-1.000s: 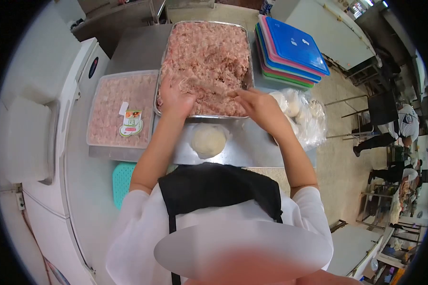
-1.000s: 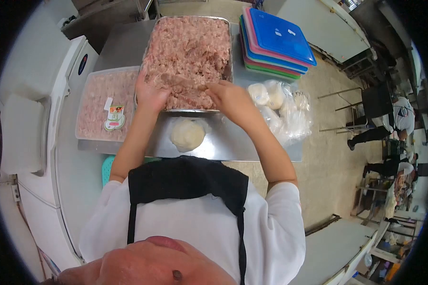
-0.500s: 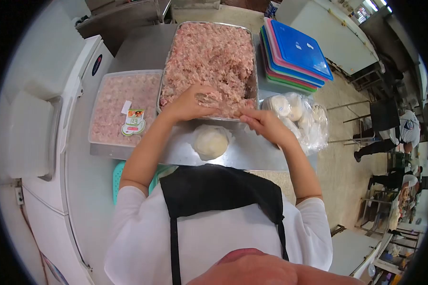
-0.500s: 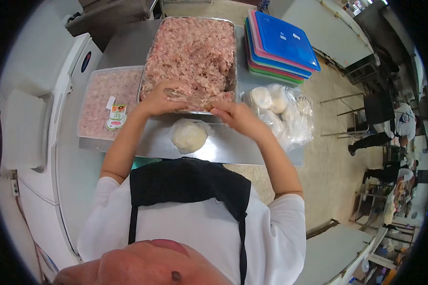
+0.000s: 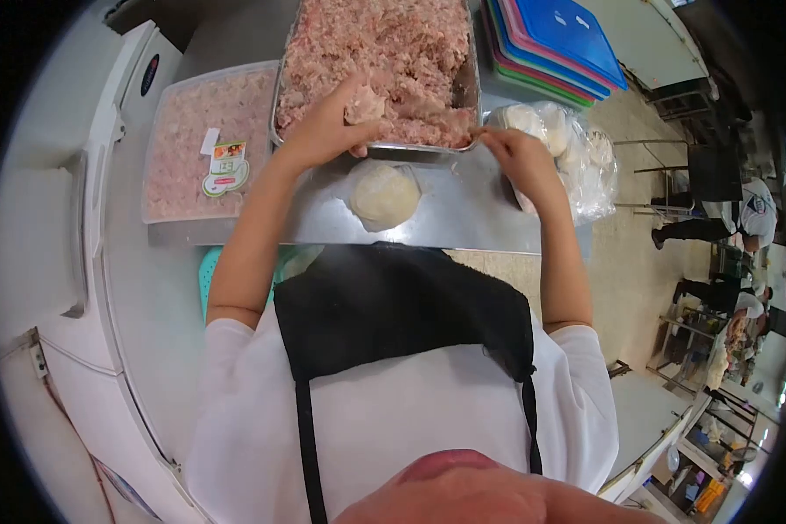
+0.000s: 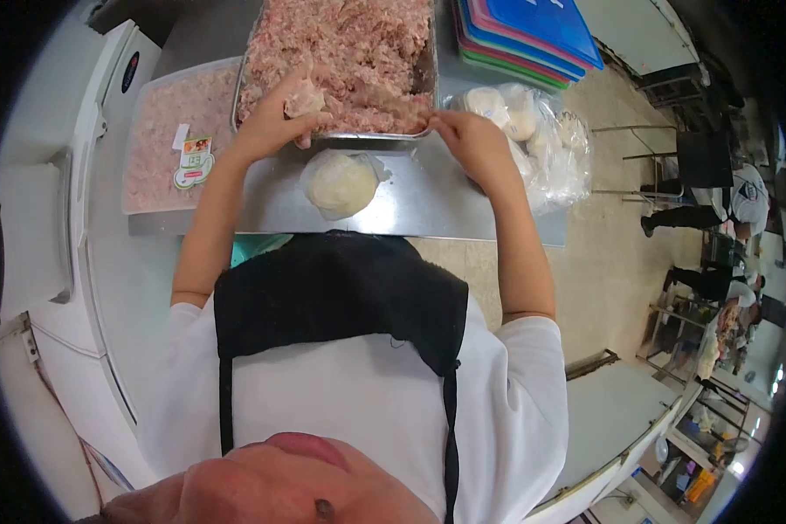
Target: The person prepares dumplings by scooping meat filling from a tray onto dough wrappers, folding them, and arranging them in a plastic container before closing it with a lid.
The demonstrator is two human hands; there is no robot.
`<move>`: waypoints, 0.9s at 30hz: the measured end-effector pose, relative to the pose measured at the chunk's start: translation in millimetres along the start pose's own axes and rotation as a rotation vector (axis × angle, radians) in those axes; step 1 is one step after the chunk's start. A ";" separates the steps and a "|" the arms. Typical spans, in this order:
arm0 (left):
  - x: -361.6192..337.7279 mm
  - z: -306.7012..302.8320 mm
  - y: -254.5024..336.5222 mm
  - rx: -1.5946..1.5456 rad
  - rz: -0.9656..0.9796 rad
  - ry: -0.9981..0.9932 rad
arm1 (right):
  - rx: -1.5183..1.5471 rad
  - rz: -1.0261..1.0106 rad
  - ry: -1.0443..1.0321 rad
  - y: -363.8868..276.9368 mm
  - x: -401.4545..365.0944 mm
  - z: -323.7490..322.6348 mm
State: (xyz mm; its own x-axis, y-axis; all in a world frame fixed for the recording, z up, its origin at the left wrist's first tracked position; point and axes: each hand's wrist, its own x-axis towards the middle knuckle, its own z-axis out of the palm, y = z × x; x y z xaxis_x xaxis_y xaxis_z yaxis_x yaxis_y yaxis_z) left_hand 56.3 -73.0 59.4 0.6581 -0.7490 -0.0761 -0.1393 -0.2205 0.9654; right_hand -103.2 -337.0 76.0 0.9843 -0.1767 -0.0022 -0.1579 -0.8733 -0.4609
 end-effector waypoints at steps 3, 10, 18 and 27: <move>-5.7 0.3 13.3 0.263 0.373 0.122 | 0.386 -0.036 0.076 -22.5 -10.9 -8.2; 3.0 0.0 -4.3 0.370 0.310 0.041 | 0.182 -0.203 0.032 -37.9 -2.3 -6.4; 5.5 -3.4 -2.0 0.443 0.242 0.020 | 0.107 -0.269 0.025 -25.8 1.3 -14.4; 4.8 4.8 -1.6 0.330 0.225 0.014 | 0.089 -0.347 0.037 -23.1 2.2 -6.7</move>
State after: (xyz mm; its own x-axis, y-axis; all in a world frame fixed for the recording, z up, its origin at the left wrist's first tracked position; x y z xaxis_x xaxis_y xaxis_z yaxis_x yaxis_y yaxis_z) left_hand 56.1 -79.2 56.3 0.5937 -0.7935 0.1335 -0.5096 -0.2424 0.8256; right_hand -97.9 -320.3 92.6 0.9743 0.1057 0.1991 0.1944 -0.8414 -0.5043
